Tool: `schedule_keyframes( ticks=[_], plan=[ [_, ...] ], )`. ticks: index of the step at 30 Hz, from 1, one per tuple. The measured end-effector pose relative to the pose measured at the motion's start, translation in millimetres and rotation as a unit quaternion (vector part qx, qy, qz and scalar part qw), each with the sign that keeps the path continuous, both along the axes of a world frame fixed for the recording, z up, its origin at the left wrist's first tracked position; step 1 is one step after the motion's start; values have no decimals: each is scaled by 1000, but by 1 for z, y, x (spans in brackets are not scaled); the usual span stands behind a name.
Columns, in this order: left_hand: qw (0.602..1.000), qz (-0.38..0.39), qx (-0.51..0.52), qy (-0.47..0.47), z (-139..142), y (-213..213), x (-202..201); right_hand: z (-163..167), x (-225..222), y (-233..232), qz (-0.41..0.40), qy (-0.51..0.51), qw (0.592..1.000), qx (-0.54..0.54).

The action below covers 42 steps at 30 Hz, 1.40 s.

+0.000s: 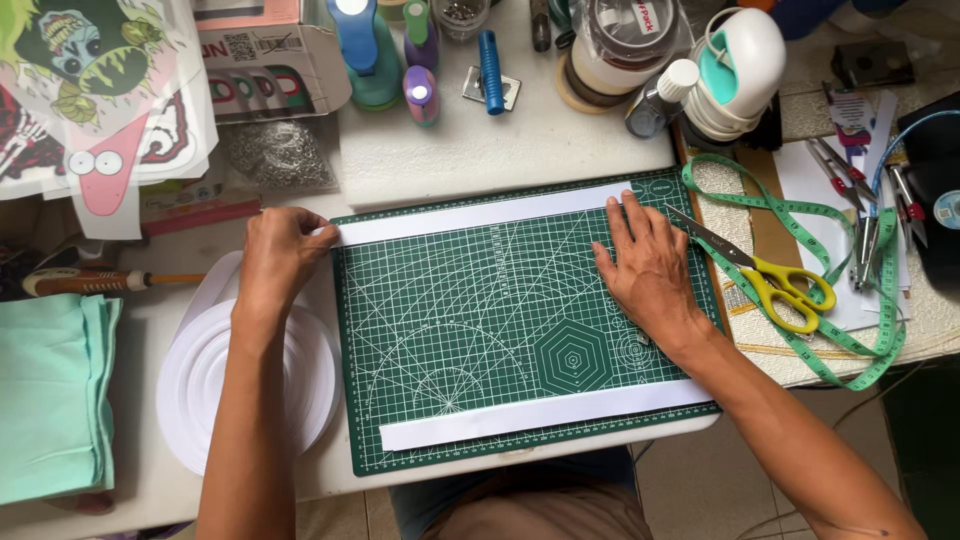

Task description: The person measures and cuts white fabric straps into uniform lengths using yellow-handled scissors on a green cutting mat. The person repeatedly aligns the strap against the mat's grid, cuts a segment, and places it aside.

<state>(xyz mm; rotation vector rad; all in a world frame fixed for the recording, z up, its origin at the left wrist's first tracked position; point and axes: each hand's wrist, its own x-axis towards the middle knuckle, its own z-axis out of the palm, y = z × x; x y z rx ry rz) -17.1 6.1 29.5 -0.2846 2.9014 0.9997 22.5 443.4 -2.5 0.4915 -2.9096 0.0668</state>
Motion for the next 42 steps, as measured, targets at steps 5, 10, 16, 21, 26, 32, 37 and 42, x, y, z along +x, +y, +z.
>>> schedule_keyframes(
  ticks=[5,10,16,21,26,32,37,42],
  plan=[
    [1000,5,0,0,5,2,1,1,-1,-1,2,5,1000,9],
    [1000,-11,-3,9,-5,-5,-1,-1,0,1,2,9,1000,3],
    [999,-49,-9,7,-25,-19,-9,-3,0,-3,-11,10,1000,19],
    [995,-65,23,67,-27,-23,-8,-3,2,-6,6,29,999,26],
    [998,-39,34,35,-16,-17,-8,-6,2,-2,10,33,999,37],
    [998,-28,57,31,-8,-13,-5,-9,2,-1,13,38,998,56],
    [999,-19,49,11,-8,-12,-6,-9,1,-1,11,39,998,55],
    [998,-29,44,31,-11,-11,-8,-9,1,-1,12,40,998,56]
  ],
)
